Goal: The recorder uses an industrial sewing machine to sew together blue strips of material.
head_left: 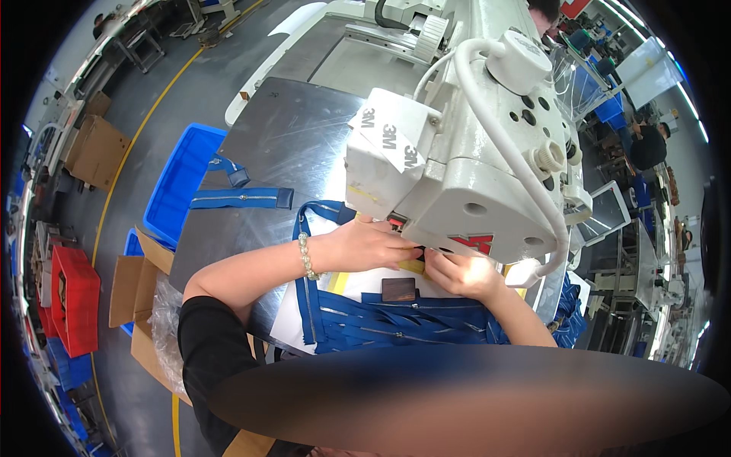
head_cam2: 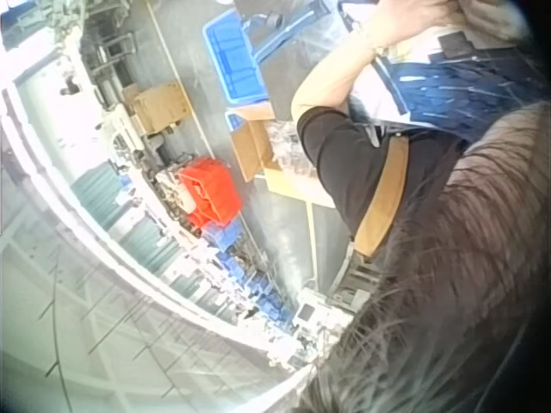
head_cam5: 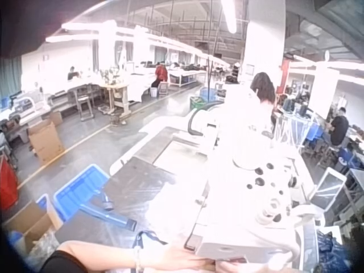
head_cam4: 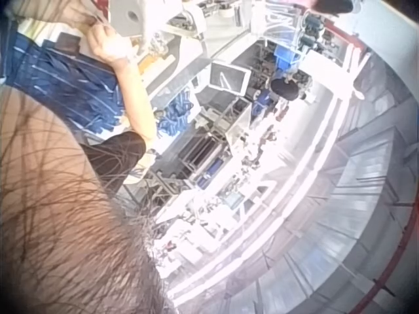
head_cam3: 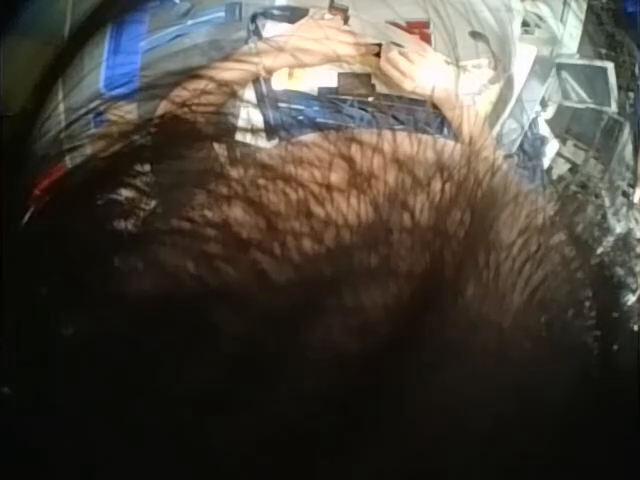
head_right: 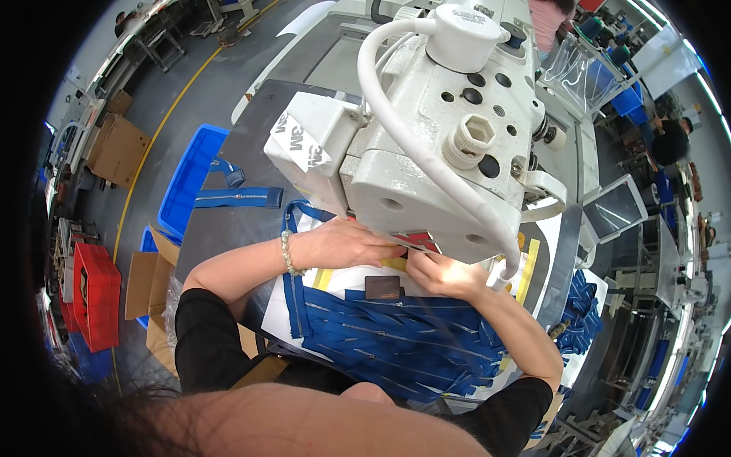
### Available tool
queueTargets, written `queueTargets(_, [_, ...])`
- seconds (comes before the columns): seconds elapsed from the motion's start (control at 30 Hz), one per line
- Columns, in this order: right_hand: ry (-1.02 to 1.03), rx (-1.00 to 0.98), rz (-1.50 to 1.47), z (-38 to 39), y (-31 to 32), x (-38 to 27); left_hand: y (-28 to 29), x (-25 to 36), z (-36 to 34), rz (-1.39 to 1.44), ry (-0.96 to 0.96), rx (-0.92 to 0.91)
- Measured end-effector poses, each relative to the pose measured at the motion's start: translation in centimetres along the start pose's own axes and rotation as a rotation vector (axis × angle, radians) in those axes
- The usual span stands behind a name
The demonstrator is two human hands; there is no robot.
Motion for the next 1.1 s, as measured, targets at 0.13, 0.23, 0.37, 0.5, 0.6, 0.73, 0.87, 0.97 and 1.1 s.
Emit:
queueTargets(0.13, [-0.126,0.091,-0.007,0.3,1.6,1.0,-0.2,-0.3,0.1,0.029,-0.016,-0.036])
queueTargets(0.23, [-0.251,0.077,-0.132,2.1,1.8,1.7,0.9,0.0,-0.1,0.008,-0.054,-0.031])
queueTargets(0.37, [-0.441,0.023,-0.331,3.7,1.6,2.2,0.8,-0.1,-0.1,0.081,-0.014,-0.086])
queueTargets(0.5, [-0.592,-0.019,-0.407,4.2,1.6,2.0,0.5,-0.5,-0.2,0.126,-0.010,-0.107])
queueTargets(0.6, [-0.557,-0.021,-0.381,4.5,1.4,1.4,0.3,-0.4,-0.3,0.234,0.123,-0.210])
queueTargets(0.73, [-0.585,-0.016,-0.473,4.8,0.6,1.7,0.8,-0.3,-0.3,0.128,0.041,-0.122])
queueTargets(0.87, [-0.562,0.023,-0.485,4.6,0.7,1.7,0.9,-0.1,-0.1,0.087,-0.005,-0.074])
queueTargets(0.97, [-0.558,0.029,-0.503,4.6,0.5,1.7,1.2,0.1,-0.1,0.053,-0.027,-0.046])
queueTargets(1.1, [-0.580,-0.016,-0.543,4.9,0.2,1.6,2.2,0.4,-0.2,0.018,-0.074,0.009])
Point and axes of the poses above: each hand's wrist, its own z-axis away from the middle knuckle, its own y-axis out of the back of the hand, x = y × z, the point moved 7 cm from there along -z, towards the middle knuckle, and after that the axes turned 6 degrees about z, right-handed, at the moved point
